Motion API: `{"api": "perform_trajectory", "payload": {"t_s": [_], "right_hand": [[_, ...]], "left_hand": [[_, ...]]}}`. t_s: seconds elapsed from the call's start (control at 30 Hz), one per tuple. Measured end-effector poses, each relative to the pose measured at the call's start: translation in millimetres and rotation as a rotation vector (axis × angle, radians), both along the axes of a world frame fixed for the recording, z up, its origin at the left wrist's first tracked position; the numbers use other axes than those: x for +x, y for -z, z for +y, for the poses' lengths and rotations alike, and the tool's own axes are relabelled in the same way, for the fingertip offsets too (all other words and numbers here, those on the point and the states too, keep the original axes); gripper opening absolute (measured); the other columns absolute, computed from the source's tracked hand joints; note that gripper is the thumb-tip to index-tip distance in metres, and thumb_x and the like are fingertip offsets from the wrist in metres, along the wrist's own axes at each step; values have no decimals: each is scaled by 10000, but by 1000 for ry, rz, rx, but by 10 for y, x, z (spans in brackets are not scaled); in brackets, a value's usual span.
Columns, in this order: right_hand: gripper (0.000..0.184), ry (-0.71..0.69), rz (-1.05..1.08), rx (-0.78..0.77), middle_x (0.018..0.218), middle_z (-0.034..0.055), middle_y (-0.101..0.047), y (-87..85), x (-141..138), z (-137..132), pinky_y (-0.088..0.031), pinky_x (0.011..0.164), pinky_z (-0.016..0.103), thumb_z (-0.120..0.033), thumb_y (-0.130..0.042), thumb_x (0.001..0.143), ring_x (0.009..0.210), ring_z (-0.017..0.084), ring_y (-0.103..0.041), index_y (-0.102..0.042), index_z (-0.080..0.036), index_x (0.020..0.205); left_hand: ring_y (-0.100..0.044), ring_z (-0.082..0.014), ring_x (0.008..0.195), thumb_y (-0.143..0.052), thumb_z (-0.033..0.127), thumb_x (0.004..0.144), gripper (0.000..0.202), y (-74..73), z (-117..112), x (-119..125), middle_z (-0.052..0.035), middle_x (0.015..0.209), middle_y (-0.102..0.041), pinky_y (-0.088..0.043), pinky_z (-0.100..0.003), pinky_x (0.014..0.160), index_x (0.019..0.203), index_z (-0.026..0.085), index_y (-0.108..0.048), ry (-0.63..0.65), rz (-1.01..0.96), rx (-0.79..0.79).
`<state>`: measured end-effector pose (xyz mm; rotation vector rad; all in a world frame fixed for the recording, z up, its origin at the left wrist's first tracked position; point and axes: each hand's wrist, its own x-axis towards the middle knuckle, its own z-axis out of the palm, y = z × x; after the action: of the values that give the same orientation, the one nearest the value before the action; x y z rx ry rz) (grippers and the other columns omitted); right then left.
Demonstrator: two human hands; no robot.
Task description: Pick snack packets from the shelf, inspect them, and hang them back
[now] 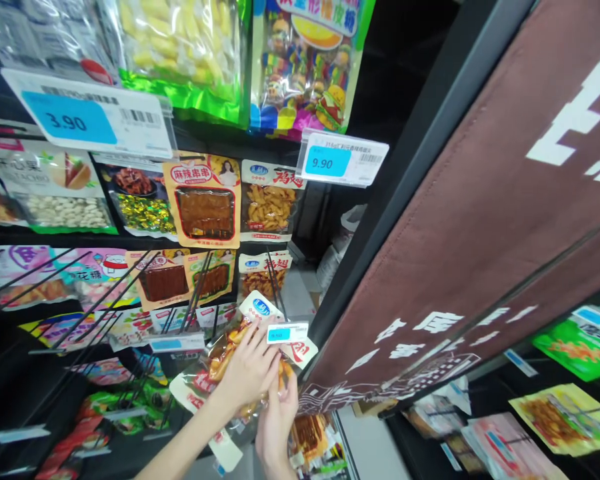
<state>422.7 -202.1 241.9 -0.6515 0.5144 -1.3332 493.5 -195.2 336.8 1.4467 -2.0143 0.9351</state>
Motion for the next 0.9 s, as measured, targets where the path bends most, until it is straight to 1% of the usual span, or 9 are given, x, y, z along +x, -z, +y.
{"api": "perform_trajectory", "payload": {"t_s": [0.1, 0.27, 0.37, 0.43, 0.53, 0.6, 0.63, 0.77, 0.9], "right_hand": [[670, -64, -65, 43, 1246, 95, -660, -74, 53, -27, -560, 884, 318, -439, -786, 749, 1087, 227, -665, -497, -232, 1318], [615, -81, 5, 30, 1212, 109, -683, -98, 78, -176, -565, 892, 357, -505, -746, 792, 1045, 235, -687, -505, -204, 1271], [614, -88, 38, 16, 1143, 115, -710, -57, 23, -260, -585, 835, 364, -532, -743, 790, 960, 245, -714, -498, -191, 1239], [565, -92, 92, -24, 1124, 111, -718, -41, -36, -297, -590, 801, 348, -535, -724, 811, 924, 238, -718, -517, -187, 1204], [533, -82, 171, -92, 1124, 115, -717, -58, -127, -334, -589, 786, 328, -539, -715, 817, 934, 238, -712, -563, -168, 1169], [542, -81, 206, -104, 1113, 117, -720, -80, -183, -358, -591, 770, 324, -559, -724, 798, 936, 247, -711, -596, -158, 1138], [550, -85, 225, -100, 1100, 116, -723, -82, -210, -373, -593, 754, 324, -571, -733, 783, 927, 252, -713, -610, -157, 1124], [587, -169, 221, -95, 1054, 115, -734, 76, -329, -420, -595, 750, 352, -584, -771, 738, 911, 270, -718, -621, -162, 1118], [642, -271, 181, -45, 1028, 131, -743, 535, -462, -343, -588, 819, 411, -588, -820, 680, 893, 281, -725, -624, -171, 1127]], "left_hand": [[-238, -287, 1508, -477, 189, 960, 297, -75, 17, 82, -134, 1566, -390, -256, -522, 1250, 1196, 118, -643, -3, 36, 51], [-200, -283, 1520, -544, 245, 949, 467, -247, -84, 352, -139, 1609, -302, -271, -534, 1234, 1406, 161, -502, -63, 211, 68], [-231, -315, 1506, -669, 325, 881, 632, -281, -229, 603, -155, 1607, -293, -253, -563, 1223, 1452, 180, -439, -102, 521, 31], [-389, -343, 1427, -735, 379, 820, 763, -252, -308, 774, -201, 1551, -375, -329, -569, 1177, 1469, 157, -403, -99, 839, 111], [-607, -342, 1219, -778, 438, 766, 720, -143, -339, 966, -211, 1338, -603, -461, -524, 1073, 1351, 110, -515, 165, 1238, 533], [-653, -334, 1146, -825, 406, 719, 618, -54, -309, 1019, -182, 1224, -680, -505, -481, 1026, 1213, 106, -605, 364, 1352, 771], [-659, -332, 1134, -848, 379, 694, 593, -14, -288, 1023, -170, 1199, -695, -513, -466, 1016, 1172, 108, -625, 415, 1379, 807], [-678, -316, 1090, -850, 338, 706, 537, 93, -240, 966, -164, 1188, -701, -525, -430, 982, 1141, 103, -639, 428, 1433, 657], [-692, -305, 1050, -849, 364, 701, 552, 130, -302, 971, -154, 1157, -711, -545, -397, 929, 1135, 113, -618, 350, 1525, 494]]}}
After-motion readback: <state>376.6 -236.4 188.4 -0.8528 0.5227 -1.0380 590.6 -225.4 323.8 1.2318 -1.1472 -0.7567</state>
